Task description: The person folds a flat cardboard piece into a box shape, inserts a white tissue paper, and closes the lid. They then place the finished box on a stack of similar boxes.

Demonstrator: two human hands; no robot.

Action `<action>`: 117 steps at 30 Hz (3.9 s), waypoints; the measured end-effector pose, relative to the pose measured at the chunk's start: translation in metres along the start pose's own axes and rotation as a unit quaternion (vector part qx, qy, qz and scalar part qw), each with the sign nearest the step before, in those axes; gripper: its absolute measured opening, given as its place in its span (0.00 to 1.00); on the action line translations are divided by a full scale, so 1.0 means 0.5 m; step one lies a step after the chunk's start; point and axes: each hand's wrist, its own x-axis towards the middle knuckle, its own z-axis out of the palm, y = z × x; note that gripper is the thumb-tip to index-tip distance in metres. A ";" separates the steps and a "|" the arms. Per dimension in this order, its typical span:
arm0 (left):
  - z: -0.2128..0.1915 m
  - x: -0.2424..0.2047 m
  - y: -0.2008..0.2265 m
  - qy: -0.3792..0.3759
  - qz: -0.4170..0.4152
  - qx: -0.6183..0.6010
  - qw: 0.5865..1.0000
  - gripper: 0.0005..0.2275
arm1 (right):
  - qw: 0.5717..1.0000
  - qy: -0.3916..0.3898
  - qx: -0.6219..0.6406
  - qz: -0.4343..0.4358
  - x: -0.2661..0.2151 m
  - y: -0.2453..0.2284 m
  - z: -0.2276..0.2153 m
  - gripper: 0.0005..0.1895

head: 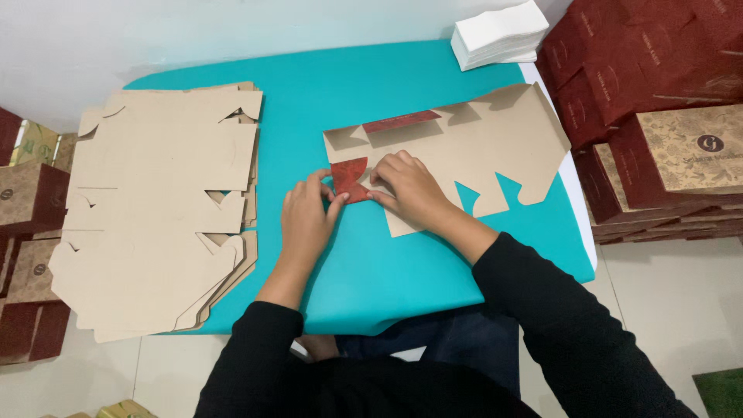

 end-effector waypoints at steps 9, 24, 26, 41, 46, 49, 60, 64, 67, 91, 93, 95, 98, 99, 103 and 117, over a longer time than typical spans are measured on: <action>0.008 -0.003 -0.022 -0.013 0.043 0.090 0.995 0.11 | 0.981 0.082 -0.075 -0.157 -0.006 -0.013 0.031 0.10; 0.003 -0.012 -0.028 -0.041 0.030 0.105 0.993 0.11 | 0.952 0.167 -0.157 -0.202 -0.042 -0.017 -0.003 0.06; 0.005 -0.014 -0.031 -0.038 0.033 0.109 0.993 0.11 | 0.955 0.165 -0.153 -0.194 -0.044 -0.016 0.003 0.06; 0.042 0.050 0.008 -0.079 0.215 0.204 0.952 0.20 | 0.981 0.096 0.168 0.014 -0.113 0.168 -0.069 0.19; 0.055 0.070 -0.021 -0.013 0.302 0.220 0.928 0.09 | 0.965 0.091 0.243 0.031 -0.135 0.176 -0.082 0.21; 0.060 0.068 -0.035 0.019 0.325 0.214 0.921 0.06 | 0.972 0.017 0.236 0.012 -0.150 0.145 -0.122 0.25; 0.042 0.066 -0.049 0.035 0.304 0.201 0.931 0.04 | 0.983 -0.091 0.160 -0.022 -0.147 0.099 -0.154 0.43; 0.036 0.065 -0.047 0.033 0.300 0.201 0.932 0.04 | 0.989 -0.093 0.116 -0.014 -0.151 0.081 -0.152 0.47; 0.030 0.061 -0.040 0.032 0.292 0.202 0.934 0.05 | 0.991 -0.071 0.104 -0.041 -0.156 0.092 -0.140 0.35; 0.095 0.065 -0.008 0.040 0.109 -0.037 0.992 0.10 | 0.979 0.107 0.019 0.171 -0.052 0.142 -0.057 0.10; 0.087 0.061 0.010 0.071 0.101 -0.034 0.992 0.12 | 0.984 0.082 -0.019 0.159 -0.048 0.129 -0.069 0.08; 0.088 0.059 0.022 0.071 0.130 0.043 0.988 0.12 | 0.983 0.095 -0.040 0.152 -0.056 0.123 -0.056 0.09; 0.113 0.056 0.005 0.073 0.175 0.160 0.969 0.10 | 0.971 0.158 -0.160 0.077 -0.063 0.140 -0.022 0.11; 0.127 0.054 -0.006 0.075 0.191 0.202 0.958 0.07 | 0.944 0.207 -0.256 0.007 -0.066 0.150 -0.008 0.14; 0.122 0.052 0.008 0.086 0.183 0.226 0.953 0.08 | 0.961 0.187 -0.169 -0.117 -0.070 0.049 -0.020 0.11; 0.161 -0.010 0.039 0.064 0.218 0.356 0.906 0.06 | 0.957 0.179 -0.181 -0.141 -0.087 0.007 0.002 0.12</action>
